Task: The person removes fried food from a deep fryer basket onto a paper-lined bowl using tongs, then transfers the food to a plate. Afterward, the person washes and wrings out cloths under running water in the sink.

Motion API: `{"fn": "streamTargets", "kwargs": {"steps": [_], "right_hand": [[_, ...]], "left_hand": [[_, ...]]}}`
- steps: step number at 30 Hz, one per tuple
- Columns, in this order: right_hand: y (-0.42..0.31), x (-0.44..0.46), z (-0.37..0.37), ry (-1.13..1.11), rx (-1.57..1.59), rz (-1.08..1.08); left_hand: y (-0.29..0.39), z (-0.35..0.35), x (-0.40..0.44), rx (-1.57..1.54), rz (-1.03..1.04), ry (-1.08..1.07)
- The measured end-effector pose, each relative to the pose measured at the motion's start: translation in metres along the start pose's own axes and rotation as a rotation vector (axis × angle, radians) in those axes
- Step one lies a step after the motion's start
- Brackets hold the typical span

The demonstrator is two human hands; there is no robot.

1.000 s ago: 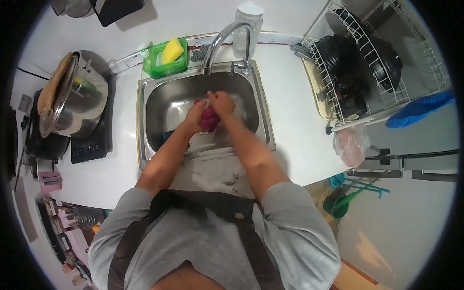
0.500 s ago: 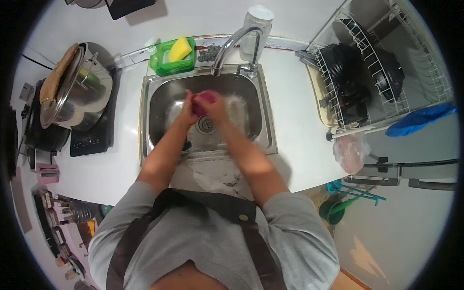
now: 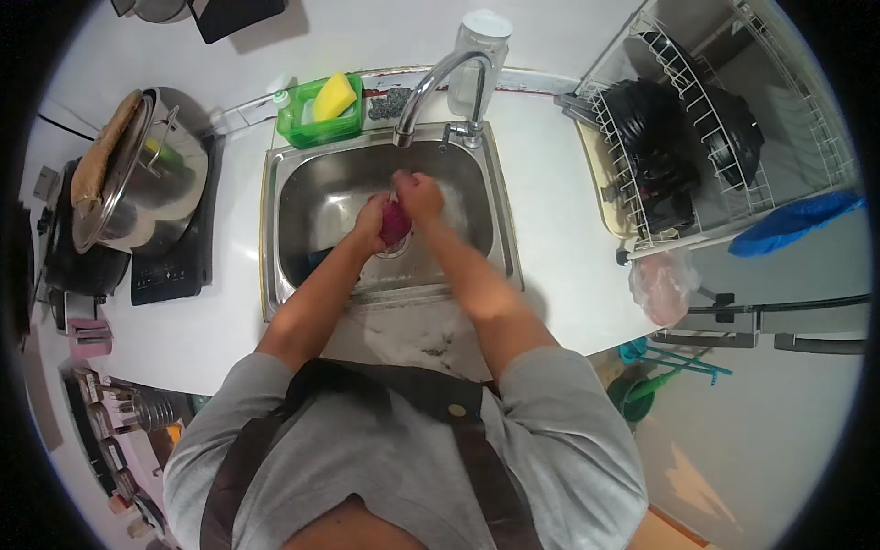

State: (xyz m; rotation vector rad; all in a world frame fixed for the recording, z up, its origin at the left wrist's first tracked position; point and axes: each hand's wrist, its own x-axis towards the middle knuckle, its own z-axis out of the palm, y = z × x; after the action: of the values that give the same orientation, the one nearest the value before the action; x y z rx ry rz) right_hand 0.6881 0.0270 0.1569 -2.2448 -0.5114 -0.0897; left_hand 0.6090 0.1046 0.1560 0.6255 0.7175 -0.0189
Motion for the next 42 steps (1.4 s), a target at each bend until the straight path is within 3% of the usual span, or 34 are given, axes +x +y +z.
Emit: {"fn": "streamTargets", "kwargs": {"steps": [1,2,4,6,7,8,9,10,12,13,15,16,18,19,20,22,24,26,27,28,29,30,32,36,38,39,40,41,42], "right_hand": [[0.043,0.026,0.018,-0.054,-0.24,0.007],[0.091,0.052,0.037,-0.012,0.025,0.115],[0.119,0.097,0.036,-0.136,0.462,0.504],[0.041,0.08,-0.031,-0.297,1.062,0.739],[0.031,0.077,-0.042,-0.298,1.063,0.744],[0.025,0.077,-0.051,-0.539,1.231,0.739],[0.018,0.079,-0.061,-0.786,1.39,0.72],[-0.002,0.071,-0.071,-0.782,1.392,0.724],[-0.057,0.046,-0.082,-0.995,0.78,0.333],[-0.072,0.043,-0.087,-0.991,0.784,0.343],[-0.093,0.038,-0.097,-1.217,0.536,0.053],[-0.098,0.039,-0.101,-1.212,0.539,0.056],[-0.11,0.044,-0.11,-1.031,0.248,-0.059],[-0.127,0.041,-0.124,-0.965,0.032,0.026],[-0.118,0.042,-0.119,-0.961,0.031,0.023],[-0.096,0.046,-0.11,-0.621,-0.112,-0.374],[-0.111,0.043,-0.13,-0.716,-0.15,-0.412],[-0.106,0.042,-0.132,-0.819,-0.192,-0.444],[-0.092,0.043,-0.121,-0.817,-0.06,-0.544],[-0.08,0.045,-0.111,-0.808,0.074,-0.645],[-0.078,0.045,-0.107,-0.806,0.069,-0.651],[-0.075,0.044,-0.102,-0.771,-0.045,-0.607],[-0.067,0.045,-0.091,-0.739,-0.16,-0.566],[-0.068,0.047,-0.081,-0.673,-0.271,-0.595],[-0.073,0.05,-0.087,-0.695,-0.299,-0.547],[-0.075,0.053,-0.092,-0.702,-0.353,-0.383],[-0.075,0.055,-0.095,-0.705,-0.406,-0.22],[-0.074,0.055,-0.097,-0.705,-0.409,-0.221],[-0.072,0.052,-0.098,-0.749,-0.211,-0.207]], "left_hand": [[0.005,0.008,-0.003,0.01,0.017,-0.065],[0.012,0.018,-0.011,0.006,0.015,-0.065],[0.029,0.035,-0.026,0.159,0.054,-0.015],[0.034,0.031,-0.013,0.235,0.057,-0.121],[0.033,0.028,-0.004,0.313,0.057,-0.236],[0.033,0.028,0.002,0.315,0.057,-0.237],[0.031,0.029,0.008,0.574,0.174,-0.273],[0.03,0.03,0.014,0.828,0.304,-0.282],[0.031,0.037,0.017,1.036,0.527,-0.326],[0.033,0.04,0.016,1.072,0.6,-0.357],[0.037,0.045,0.013,1.091,0.671,-0.411],[0.04,0.045,0.012,1.095,0.695,-0.434],[0.045,0.046,0.01,1.089,0.744,-0.477],[0.047,0.046,0.009,1.087,0.767,-0.496],[0.049,0.046,0.009,1.083,0.79,-0.515],[0.053,0.044,0.002,1.115,0.807,-0.517],[0.061,0.051,-0.02,1.414,0.732,-0.365],[0.058,0.05,-0.038,1.188,0.971,-0.517],[0.055,0.045,-0.035,1.181,0.973,-0.515],[0.05,0.034,-0.024,1.104,0.827,-0.546],[0.052,0.033,-0.022,1.025,0.683,-0.574],[0.049,0.03,-0.022,1.024,0.688,-0.573],[0.039,0.028,-0.035,0.774,0.43,-0.443],[0.012,0.017,0.004,0.937,0.599,-0.364],[0.007,0.028,0.007,0.908,0.839,-0.47],[0.007,0.031,0.008,0.906,0.838,-0.471],[0.019,0.045,-0.015,1.154,0.726,-0.37],[0.026,0.053,-0.029,1.393,0.602,-0.26],[0.025,0.053,-0.03,1.392,0.604,-0.259]]}}
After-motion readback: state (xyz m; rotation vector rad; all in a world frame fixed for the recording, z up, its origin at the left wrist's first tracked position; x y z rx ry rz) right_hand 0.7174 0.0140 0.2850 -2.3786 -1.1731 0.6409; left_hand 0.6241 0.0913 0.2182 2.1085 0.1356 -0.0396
